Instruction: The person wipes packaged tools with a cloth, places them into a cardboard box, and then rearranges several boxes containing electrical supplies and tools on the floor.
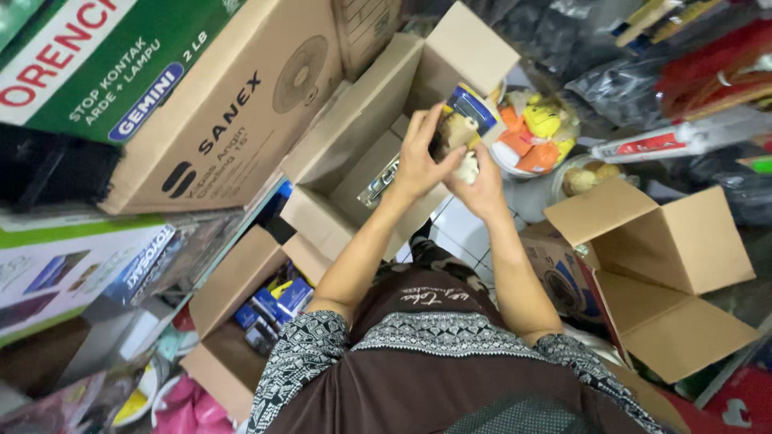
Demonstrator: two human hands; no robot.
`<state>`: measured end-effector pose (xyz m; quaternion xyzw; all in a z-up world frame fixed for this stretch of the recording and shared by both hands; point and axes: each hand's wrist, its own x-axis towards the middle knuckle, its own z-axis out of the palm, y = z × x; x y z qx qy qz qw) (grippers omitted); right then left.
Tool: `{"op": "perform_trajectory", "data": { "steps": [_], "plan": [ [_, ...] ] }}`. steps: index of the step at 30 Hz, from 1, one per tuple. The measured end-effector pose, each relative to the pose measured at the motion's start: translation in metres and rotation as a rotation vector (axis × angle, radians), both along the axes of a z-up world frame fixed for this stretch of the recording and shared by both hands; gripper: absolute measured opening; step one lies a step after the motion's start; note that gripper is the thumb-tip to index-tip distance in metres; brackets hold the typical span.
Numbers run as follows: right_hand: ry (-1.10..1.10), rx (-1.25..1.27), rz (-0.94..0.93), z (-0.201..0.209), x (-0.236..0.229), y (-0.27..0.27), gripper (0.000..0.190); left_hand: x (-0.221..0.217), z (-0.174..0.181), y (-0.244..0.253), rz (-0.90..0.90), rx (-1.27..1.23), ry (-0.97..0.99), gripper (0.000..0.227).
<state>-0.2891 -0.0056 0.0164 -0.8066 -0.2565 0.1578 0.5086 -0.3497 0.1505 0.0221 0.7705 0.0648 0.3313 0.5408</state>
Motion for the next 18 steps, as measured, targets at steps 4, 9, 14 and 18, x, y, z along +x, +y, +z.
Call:
{"op": "perform_trajectory", "data": {
  "steps": [4,9,14,18],
  "plan": [
    [-0.276,0.1,0.087,0.025,-0.021,-0.028,0.049,-0.012,0.03,-0.025,-0.098,-0.064,-0.029,0.078],
    [-0.223,0.081,0.054,0.033,-0.029,-0.076,0.037,-0.023,0.048,-0.067,-0.164,-0.075,0.004,0.079],
    [-0.087,0.152,0.026,0.031,-0.021,-0.106,0.027,-0.027,0.069,-0.09,-0.223,-0.041,-0.041,0.084],
    [0.108,0.351,-0.02,0.035,-0.01,-0.139,0.038,-0.024,0.093,-0.107,-0.322,0.005,-0.035,0.087]
  ]
}}
